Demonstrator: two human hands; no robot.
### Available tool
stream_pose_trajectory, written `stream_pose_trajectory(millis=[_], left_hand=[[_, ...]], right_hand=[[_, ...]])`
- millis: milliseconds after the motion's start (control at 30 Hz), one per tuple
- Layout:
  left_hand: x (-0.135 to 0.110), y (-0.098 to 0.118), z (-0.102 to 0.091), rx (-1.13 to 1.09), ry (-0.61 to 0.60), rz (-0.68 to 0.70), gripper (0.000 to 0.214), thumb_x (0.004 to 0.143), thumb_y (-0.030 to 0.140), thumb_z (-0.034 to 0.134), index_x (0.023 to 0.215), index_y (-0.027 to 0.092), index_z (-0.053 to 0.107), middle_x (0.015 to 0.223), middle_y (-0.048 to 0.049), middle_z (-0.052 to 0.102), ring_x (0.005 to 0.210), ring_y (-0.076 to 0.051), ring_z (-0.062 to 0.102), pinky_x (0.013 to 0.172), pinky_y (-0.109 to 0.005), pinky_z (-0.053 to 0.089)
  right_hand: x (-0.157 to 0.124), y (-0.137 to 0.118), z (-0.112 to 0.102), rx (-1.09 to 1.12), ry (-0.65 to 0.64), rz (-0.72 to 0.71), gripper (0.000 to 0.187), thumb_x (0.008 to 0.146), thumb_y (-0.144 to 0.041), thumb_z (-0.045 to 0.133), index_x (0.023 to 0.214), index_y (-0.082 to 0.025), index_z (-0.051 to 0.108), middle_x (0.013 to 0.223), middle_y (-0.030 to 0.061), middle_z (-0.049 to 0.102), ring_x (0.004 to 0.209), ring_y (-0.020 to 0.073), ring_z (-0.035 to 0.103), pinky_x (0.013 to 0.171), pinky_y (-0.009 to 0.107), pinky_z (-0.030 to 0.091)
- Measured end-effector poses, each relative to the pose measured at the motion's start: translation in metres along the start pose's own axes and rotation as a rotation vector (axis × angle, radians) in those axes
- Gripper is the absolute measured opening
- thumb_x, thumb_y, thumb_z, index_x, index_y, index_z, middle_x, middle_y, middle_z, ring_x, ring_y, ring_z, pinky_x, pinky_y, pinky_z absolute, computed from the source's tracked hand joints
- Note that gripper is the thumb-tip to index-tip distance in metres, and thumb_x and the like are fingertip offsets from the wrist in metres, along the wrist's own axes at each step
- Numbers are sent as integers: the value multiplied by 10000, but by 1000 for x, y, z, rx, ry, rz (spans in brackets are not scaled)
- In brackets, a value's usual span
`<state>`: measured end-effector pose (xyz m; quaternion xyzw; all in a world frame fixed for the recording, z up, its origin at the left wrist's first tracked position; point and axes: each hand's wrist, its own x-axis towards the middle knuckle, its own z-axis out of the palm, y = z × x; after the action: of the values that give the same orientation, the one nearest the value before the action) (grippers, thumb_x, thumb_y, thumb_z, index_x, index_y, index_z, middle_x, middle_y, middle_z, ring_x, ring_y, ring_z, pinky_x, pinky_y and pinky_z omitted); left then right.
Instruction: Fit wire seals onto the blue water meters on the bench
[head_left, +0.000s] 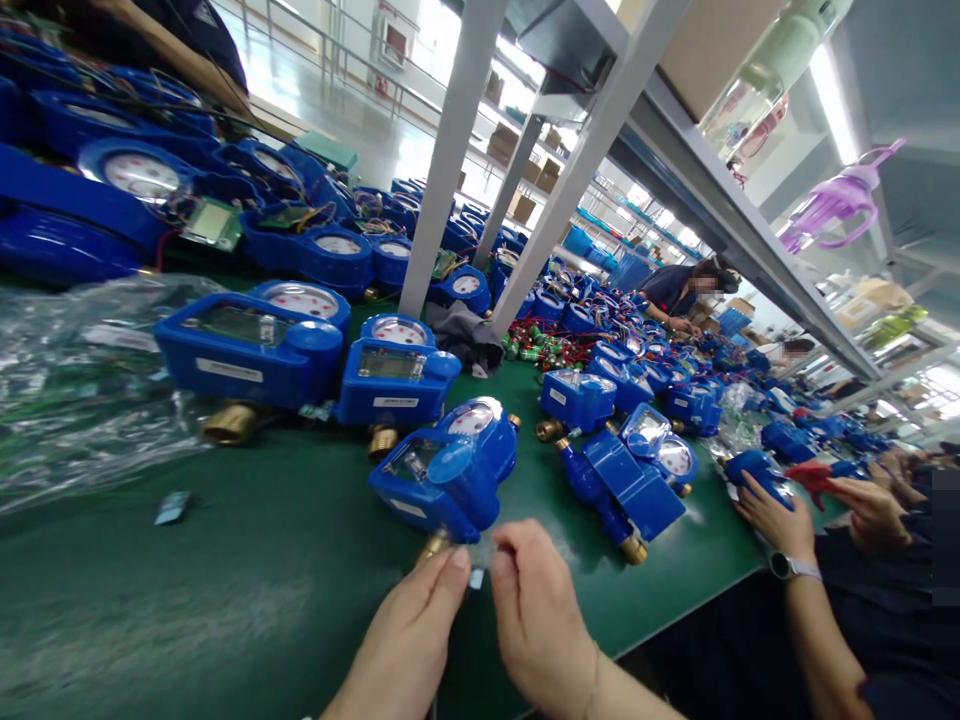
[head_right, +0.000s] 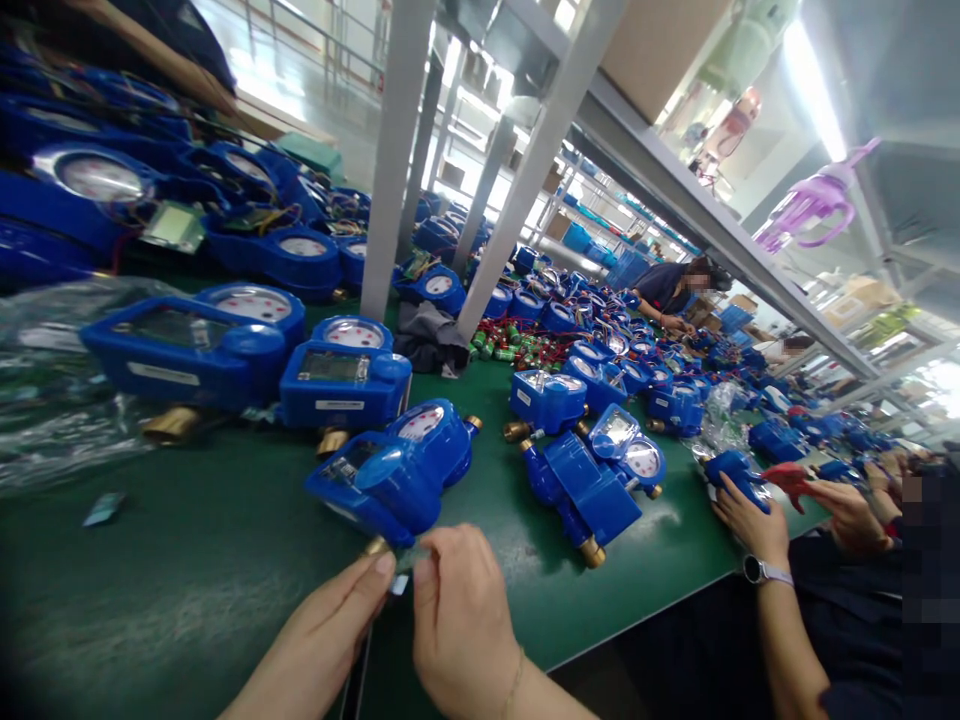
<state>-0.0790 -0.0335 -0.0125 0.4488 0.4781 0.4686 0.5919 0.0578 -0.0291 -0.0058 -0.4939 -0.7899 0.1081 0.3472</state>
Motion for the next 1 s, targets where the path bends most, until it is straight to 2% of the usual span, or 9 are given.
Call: stream_pose_trajectory(millis=[100,200,300,467,567,733,867,933,1000], left_hand=[[-1,-1,-1,8,27,-10,353,827,471,473,900,155,611,888,-52,659,904,-210,586,986,-336,391],[-2,-5,-2,88,87,4,366,819,502,474,859,162,602,839,-43,648,908,-220,581,956,-330,420],[-5,-11,-3,236,73,42,378,848,506,414,910,173,582,1024,-64,615,1012,-219,527,985,-318,385],[-4,-20,-9,518,-37,134,384,900,472,317,830,202,580,959,-46,609,979,-207,542,958,-315,402],[-3,-19,-22,619,-47,127,404,900,492,319,910,212,610,1041,-46,610,1056,-209,530,996,-314,383],[-6,-14,-35,671,-127,107,417,908,504,325,1016,216,605,1085,-39,600,1035,-185,540,972,-302,398],[-7,-23,-31,610,-78,170,421,912,506,324,1008,206,603,1077,-40,606,1014,-176,543,961,-275,402],[-6,-28,-30,581,-52,206,409,908,505,342,1017,205,598,1111,-40,599,1023,-172,540,968,-255,396],[-5,-30,-30,569,-51,258,378,905,488,372,1035,209,590,1144,-34,588,1053,-169,529,991,-238,377]], right_hand=[[20,11,-3,-116,41,-133,421,928,-177,339,1347,-203,367,1351,89,418,1241,206,371,1018,393,360],[38,19,1,-166,-90,-186,482,938,-202,333,1416,-207,272,1477,42,264,1363,186,211,1119,404,262],[42,19,4,-184,-147,-155,484,944,-247,339,1420,-220,261,1471,14,280,1365,170,223,1137,431,230],[37,14,3,-188,-167,-99,486,945,-247,329,1422,-257,239,1456,-19,303,1364,154,234,1133,463,223],[37,12,2,-181,-165,-82,486,946,-250,329,1421,-275,233,1448,-22,318,1359,161,250,1127,493,214],[32,8,9,-184,-44,-104,481,940,-225,355,1413,-236,270,1419,39,381,1321,203,321,1097,500,264],[21,7,9,-232,240,-263,367,881,-161,492,1235,-253,525,1167,95,543,1051,215,504,883,388,446],[20,5,3,-303,208,-400,298,854,-128,521,1108,-264,598,1004,65,559,896,184,511,774,340,444],[23,0,-6,-396,72,-510,253,860,-139,509,1070,-245,602,922,44,555,815,171,489,713,332,418]])
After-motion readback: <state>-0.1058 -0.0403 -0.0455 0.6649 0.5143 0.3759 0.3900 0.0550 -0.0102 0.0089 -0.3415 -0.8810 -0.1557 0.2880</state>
